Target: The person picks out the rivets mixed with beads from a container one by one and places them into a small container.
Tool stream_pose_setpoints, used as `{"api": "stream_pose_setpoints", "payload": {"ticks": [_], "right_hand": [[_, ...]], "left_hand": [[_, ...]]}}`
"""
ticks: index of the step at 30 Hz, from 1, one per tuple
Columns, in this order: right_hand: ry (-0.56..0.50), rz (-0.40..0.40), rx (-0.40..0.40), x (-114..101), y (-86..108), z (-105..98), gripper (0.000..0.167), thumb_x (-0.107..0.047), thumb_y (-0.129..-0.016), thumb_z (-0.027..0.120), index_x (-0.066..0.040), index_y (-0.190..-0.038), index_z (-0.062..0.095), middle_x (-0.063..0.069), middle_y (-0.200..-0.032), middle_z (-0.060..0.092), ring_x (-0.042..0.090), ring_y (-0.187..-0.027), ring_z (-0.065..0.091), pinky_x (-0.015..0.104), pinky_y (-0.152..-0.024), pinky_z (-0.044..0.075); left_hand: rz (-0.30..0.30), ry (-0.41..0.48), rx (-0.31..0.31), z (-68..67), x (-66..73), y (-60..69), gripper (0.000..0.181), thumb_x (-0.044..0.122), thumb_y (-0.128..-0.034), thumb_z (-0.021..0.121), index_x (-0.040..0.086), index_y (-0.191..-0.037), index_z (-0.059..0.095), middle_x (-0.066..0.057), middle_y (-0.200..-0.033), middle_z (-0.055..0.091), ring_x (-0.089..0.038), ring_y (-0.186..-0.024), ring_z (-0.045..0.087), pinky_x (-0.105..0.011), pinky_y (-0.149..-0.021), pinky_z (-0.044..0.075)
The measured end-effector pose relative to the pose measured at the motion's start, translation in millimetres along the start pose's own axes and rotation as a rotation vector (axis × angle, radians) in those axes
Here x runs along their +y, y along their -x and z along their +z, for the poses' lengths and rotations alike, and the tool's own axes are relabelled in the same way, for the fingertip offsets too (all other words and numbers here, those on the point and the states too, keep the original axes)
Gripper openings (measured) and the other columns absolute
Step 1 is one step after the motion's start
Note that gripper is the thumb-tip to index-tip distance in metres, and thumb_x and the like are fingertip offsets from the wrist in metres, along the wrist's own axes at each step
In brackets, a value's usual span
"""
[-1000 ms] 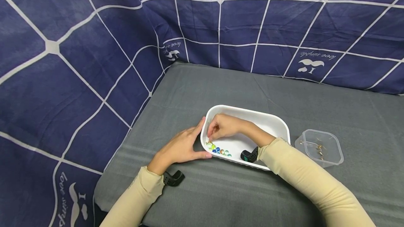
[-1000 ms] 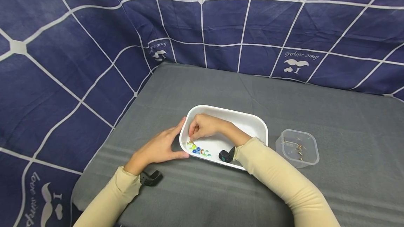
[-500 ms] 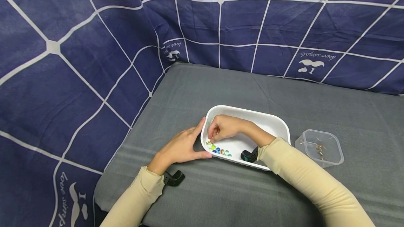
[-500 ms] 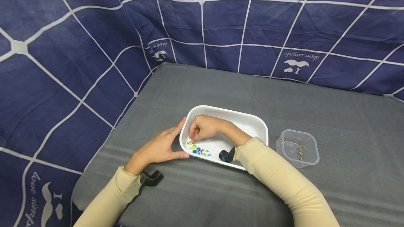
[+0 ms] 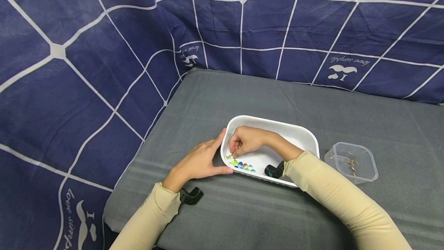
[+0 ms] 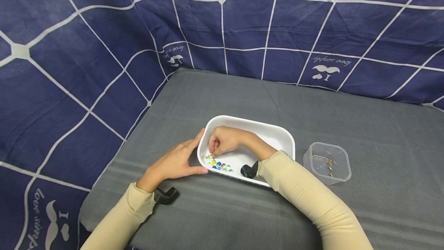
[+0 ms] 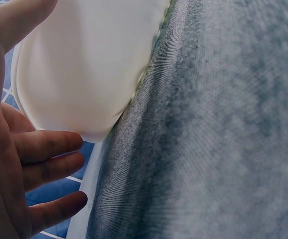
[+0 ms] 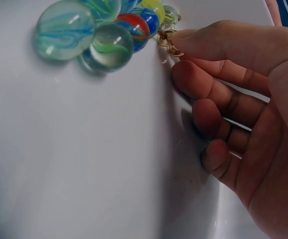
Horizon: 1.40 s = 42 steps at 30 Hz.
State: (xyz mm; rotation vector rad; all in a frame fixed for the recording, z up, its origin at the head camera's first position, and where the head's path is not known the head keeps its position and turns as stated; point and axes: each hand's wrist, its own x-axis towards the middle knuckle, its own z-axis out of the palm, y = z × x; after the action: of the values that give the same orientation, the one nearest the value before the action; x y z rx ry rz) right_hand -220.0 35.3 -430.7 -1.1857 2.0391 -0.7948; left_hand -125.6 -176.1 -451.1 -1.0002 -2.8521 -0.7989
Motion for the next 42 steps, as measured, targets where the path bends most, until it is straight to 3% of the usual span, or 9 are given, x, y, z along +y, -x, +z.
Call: {"api": "stream_pose_setpoints", "payload": {"ticks": [42], "right_hand": [[-0.070,-0.024,-0.001,-3.3,7.5,-9.9,0.004,-0.003,-0.082,0.076,-0.004,-0.081,0.072,-0.005,-0.069,0.064,0.004,-0.062,0.055,0.019,-0.057,0.045]], "left_hand": [[-0.008,0.002,-0.002,-0.8,0.8,0.2,0.116,0.058,-0.0785,0.077,-0.003,-0.156,0.016,-0.020,-0.140,0.053,-0.029,-0.122,0.057,-0.043,-0.102,0.045]]}}
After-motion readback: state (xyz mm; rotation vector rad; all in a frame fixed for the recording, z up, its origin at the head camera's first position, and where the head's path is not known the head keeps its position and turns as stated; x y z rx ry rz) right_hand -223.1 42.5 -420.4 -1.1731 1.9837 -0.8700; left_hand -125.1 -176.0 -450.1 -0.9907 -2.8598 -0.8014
